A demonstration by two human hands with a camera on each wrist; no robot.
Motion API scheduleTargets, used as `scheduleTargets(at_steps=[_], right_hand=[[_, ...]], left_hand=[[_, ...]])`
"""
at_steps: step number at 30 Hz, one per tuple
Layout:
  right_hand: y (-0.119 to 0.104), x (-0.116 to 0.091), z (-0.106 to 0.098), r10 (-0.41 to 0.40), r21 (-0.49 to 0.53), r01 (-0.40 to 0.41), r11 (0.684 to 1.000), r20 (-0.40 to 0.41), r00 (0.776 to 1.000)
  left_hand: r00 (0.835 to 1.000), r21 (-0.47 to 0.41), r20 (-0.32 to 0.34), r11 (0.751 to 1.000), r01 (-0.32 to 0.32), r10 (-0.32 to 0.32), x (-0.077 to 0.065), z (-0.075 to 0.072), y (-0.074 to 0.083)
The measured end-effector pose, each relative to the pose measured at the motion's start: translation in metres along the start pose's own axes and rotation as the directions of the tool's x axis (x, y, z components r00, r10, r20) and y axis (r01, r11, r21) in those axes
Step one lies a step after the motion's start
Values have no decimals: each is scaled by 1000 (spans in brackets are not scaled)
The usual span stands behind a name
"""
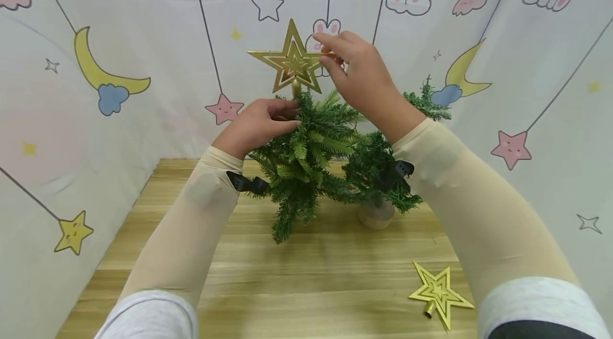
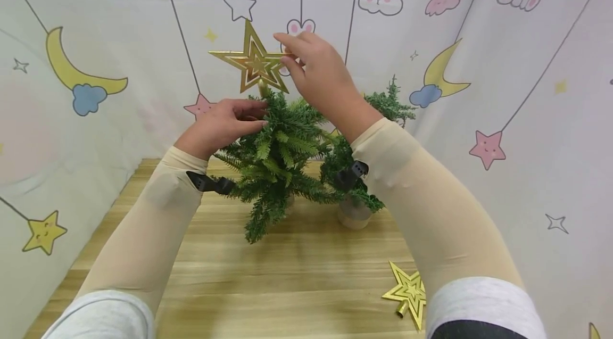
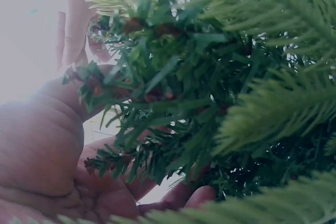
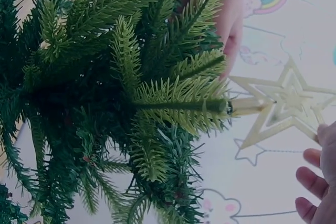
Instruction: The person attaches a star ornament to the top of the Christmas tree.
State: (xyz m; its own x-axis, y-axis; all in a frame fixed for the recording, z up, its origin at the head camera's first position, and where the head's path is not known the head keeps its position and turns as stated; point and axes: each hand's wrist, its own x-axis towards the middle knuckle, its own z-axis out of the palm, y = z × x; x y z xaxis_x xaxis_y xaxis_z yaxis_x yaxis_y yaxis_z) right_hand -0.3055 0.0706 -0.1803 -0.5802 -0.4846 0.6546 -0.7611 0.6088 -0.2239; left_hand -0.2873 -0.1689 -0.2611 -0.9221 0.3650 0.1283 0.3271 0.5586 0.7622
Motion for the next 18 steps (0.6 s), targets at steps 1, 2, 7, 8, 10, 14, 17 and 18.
scheduleTargets(at_steps=[1,2,7,8,10,14,17,18], right_hand=[[0,-1,-1,-7,-4,7,1000,-4,1000],[0,-3,-3,-11,-8,11,1000,-8,1000],[2,-17,-23,-34,-21,33,999,-80,996],[3,-22,-28,-44,-15,43,999,-109,993],[6,-36,-41,-95,-14,94,995,-173,980],[14,-75,-66,-156,-19,160,987,-341,927],[19,-112,-78,-124,-9,135,991,-452,883],[21,-127,-81,-108,-13,115,993,-472,875]], left_hand=[[1000,4,-3,1000,-2,2,0,0,0],[1000,13,-9,1000,-2,2,-1,1,0],[998,35,-55,999,24,-22,-10,-1,4],[997,39,-72,999,31,-28,-14,-1,6],[993,39,-114,999,28,-23,-23,-2,10],[969,55,-237,996,-66,78,-45,6,19],[925,130,-292,969,-211,241,-59,20,26],[901,174,-297,946,-274,316,-62,26,28]])
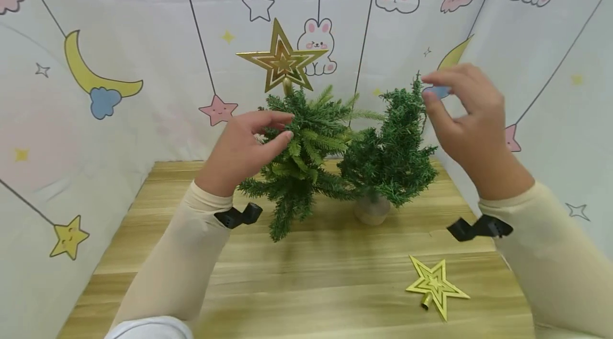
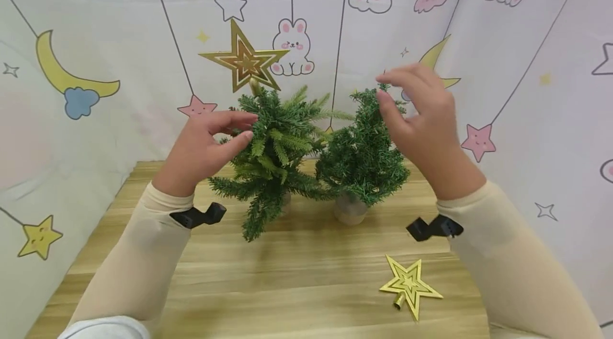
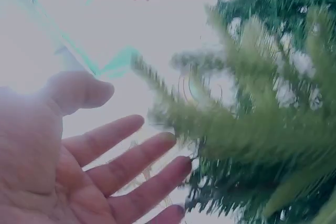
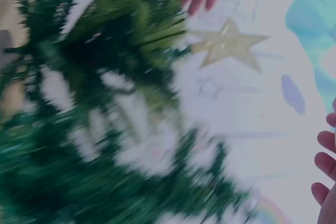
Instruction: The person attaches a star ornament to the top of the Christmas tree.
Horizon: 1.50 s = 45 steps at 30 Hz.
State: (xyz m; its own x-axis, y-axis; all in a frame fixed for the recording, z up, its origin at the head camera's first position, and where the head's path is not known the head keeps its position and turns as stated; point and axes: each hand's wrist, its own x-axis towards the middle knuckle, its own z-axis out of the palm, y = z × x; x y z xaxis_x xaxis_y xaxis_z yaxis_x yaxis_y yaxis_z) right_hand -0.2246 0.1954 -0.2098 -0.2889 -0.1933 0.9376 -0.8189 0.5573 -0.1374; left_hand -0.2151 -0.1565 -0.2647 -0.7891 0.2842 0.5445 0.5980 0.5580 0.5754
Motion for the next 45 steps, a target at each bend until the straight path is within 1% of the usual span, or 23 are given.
scheduleTargets(at_steps=[2,4,6,8,9,10,11,13,14,15,16,17,18,20,21,24,25,27,29,31,34,38,45], right_hand=[[5,-28,-15,24,-28,-25,999,-24,999],[14,-61,-29,46,-64,-46,997,-4,999],[25,-99,-42,107,-115,-101,988,50,993],[36,-139,-54,227,-170,-204,964,131,965],[39,-159,-59,317,-204,-278,939,191,929],[42,-179,-64,412,-247,-352,903,259,874],[44,-199,-69,501,-298,-417,859,320,804],[48,-235,-77,651,-402,-513,759,440,618],[49,-252,-80,705,-450,-543,709,487,516],[50,-269,-83,738,-483,-565,669,522,427],[52,-284,-85,760,-504,-585,636,544,357],[53,-297,-87,774,-518,-601,608,557,302],[54,-309,-88,784,-530,-614,585,563,262],[53,-329,-89,797,-538,-631,559,559,229],[52,-336,-89,798,-534,-637,556,558,228],[48,-348,-88,798,-532,-631,565,548,252],[47,-349,-88,796,-529,-632,567,548,256],[43,-351,-89,794,-531,-626,571,549,259],[41,-352,-91,798,-539,-623,567,548,252],[40,-351,-92,805,-560,-615,556,547,229],[39,-350,-92,819,-607,-593,529,548,170],[40,-349,-90,835,-658,-569,494,541,99],[40,-346,-88,845,-684,-571,455,533,35]], left_hand=[[986,76,-36,984,-159,162,-8,11,9],[945,163,-68,938,-306,320,-14,25,18],[899,222,-87,888,-403,430,-17,39,27],[871,253,-83,856,-451,484,-18,54,37],[864,261,-74,846,-464,497,-18,62,41],[862,269,-67,841,-469,502,-17,69,46],[861,285,-60,835,-470,505,-16,77,51],[857,332,-50,818,-469,512,-11,93,60],[854,354,-47,808,-471,518,-9,101,65],[850,368,-46,800,-474,525,-8,108,70],[845,369,-49,796,-480,533,-5,115,75],[842,357,-56,798,-485,537,-1,122,79],[844,329,-67,810,-485,532,2,129,83],[869,236,-92,859,-454,485,12,141,87],[890,192,-106,887,-420,444,17,147,88],[951,92,-120,958,-273,283,34,164,86],[967,78,-110,972,-224,232,39,169,85],[983,66,-87,985,-157,163,46,178,84],[991,54,-63,992,-118,121,49,185,84],[993,43,-62,994,-100,102,50,190,84],[993,44,-76,995,-90,93,49,196,82],[989,63,-72,991,-122,126,44,204,79],[988,84,-78,988,-126,132,39,214,72]])
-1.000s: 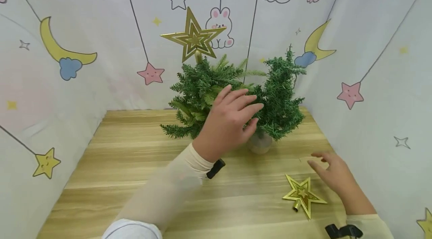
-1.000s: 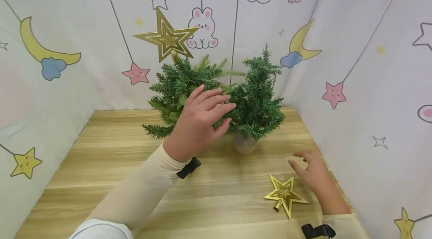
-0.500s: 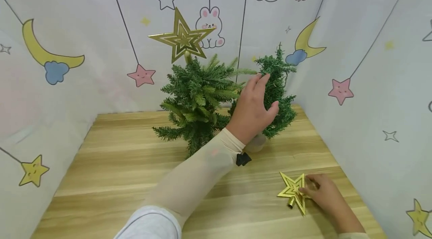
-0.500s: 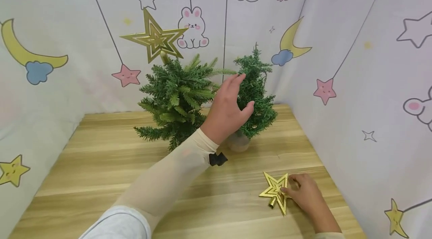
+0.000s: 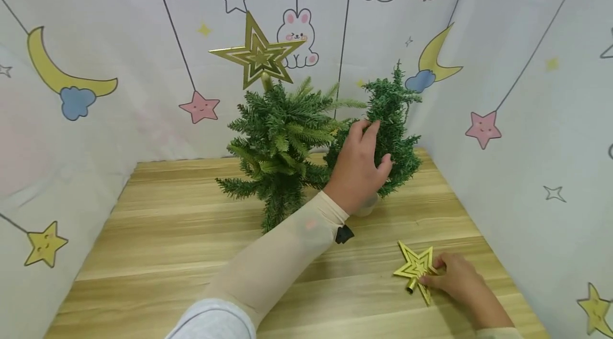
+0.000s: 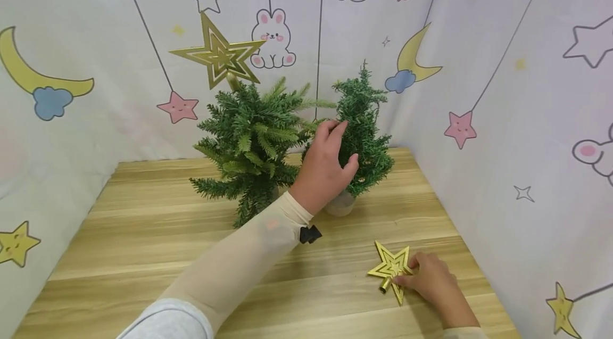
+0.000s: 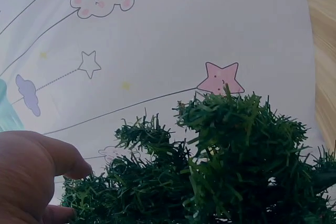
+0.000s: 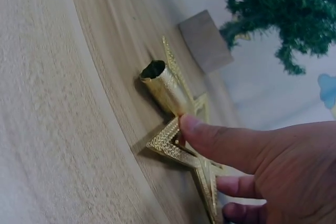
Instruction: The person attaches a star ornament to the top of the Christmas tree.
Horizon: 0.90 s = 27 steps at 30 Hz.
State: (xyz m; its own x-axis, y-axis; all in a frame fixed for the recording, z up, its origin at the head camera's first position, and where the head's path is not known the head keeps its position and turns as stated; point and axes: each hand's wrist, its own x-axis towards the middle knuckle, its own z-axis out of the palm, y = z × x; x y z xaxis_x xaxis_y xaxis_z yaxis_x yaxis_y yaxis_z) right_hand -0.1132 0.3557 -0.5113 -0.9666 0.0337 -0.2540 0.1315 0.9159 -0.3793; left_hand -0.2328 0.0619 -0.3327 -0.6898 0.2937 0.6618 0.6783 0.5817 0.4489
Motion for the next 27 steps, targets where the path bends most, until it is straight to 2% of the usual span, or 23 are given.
scheduleTargets(at_steps=[4,9,13,15,17,19,21,24,27], right_hand=[[-4,-2,0,19,-13,-19,1000,12,1000],[-10,-4,0,-1,24,0,1000,44,999],[-12,-8,0,3,159,-11,987,48,999],[-11,-9,-1,-13,278,-2,961,52,999],[-10,-9,-3,-23,408,-1,913,54,998],[-9,-8,-9,-23,477,-4,879,51,998],[-7,-6,-17,-24,512,-5,859,51,998],[-4,-2,-37,-15,515,21,857,-17,1000],[-4,0,-63,-18,526,98,845,-155,988]], left_hand=[[1000,-10,6,1000,7,-7,1,-1,-2],[999,-2,23,1000,27,-27,0,-2,-4],[999,4,27,1000,31,-31,-2,-1,-5],[999,2,31,999,34,-35,-2,-1,-5],[999,2,34,999,37,-37,-2,-1,-6],[999,-1,32,999,37,-36,-2,-1,-6],[999,0,30,999,37,-37,-2,-2,-7],[999,-1,30,999,35,-35,-2,-3,-7],[999,0,34,999,34,-34,-2,-4,-8]])
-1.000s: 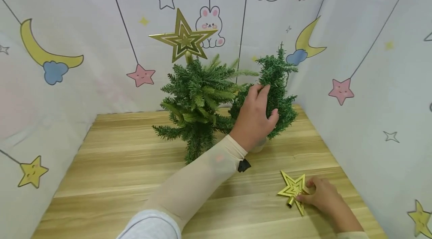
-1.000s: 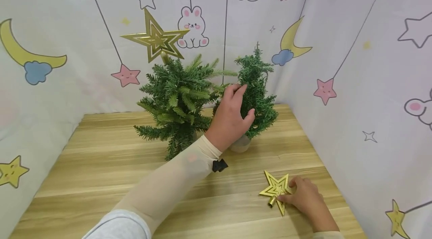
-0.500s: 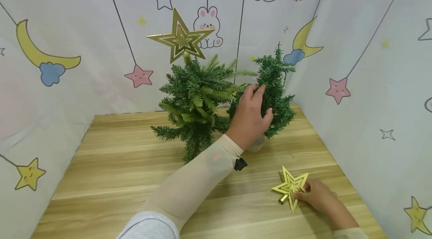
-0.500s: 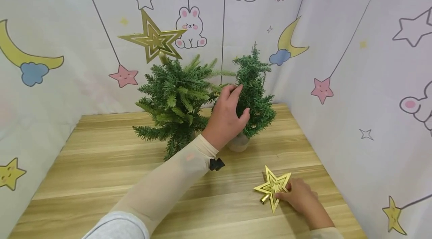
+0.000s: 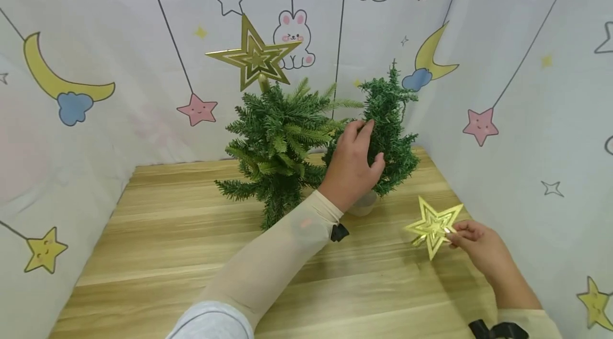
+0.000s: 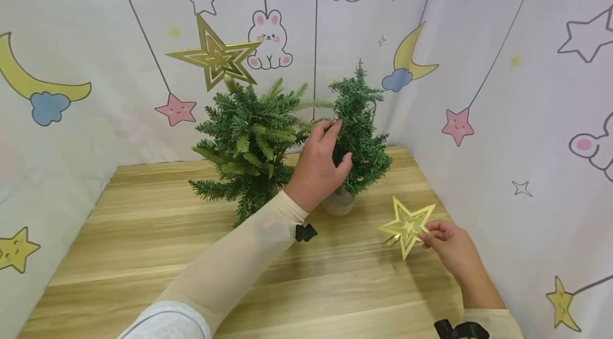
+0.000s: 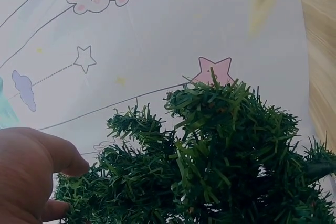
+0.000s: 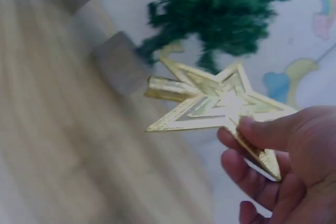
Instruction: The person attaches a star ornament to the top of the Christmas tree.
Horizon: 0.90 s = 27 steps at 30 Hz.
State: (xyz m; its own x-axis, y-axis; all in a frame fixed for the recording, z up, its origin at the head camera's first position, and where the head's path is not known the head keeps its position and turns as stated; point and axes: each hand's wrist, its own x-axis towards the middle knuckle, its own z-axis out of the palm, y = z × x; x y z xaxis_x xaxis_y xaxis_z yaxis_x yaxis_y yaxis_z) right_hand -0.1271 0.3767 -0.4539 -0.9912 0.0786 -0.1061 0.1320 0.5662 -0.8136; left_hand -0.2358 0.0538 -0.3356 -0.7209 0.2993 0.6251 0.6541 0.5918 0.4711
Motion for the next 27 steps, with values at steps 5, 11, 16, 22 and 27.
scheduleTargets(at_steps=[5,11,16,22,27], right_hand=[[-44,11,-45,-121,5,125,992,-211,970],[-119,25,-85,-253,24,287,958,-401,880],[-190,45,-96,-380,256,558,789,-510,772],[-275,65,-96,-437,308,712,631,-618,654],[-328,78,-91,-458,207,663,720,-576,677]], left_hand=[[1000,12,1,1000,0,0,-1,-1,-1],[1000,38,1,999,-29,29,-2,0,-2],[999,45,3,998,-45,45,-2,-1,-2],[999,35,27,998,-43,42,-2,-2,-3],[998,26,63,999,-24,23,-5,-1,-5]])
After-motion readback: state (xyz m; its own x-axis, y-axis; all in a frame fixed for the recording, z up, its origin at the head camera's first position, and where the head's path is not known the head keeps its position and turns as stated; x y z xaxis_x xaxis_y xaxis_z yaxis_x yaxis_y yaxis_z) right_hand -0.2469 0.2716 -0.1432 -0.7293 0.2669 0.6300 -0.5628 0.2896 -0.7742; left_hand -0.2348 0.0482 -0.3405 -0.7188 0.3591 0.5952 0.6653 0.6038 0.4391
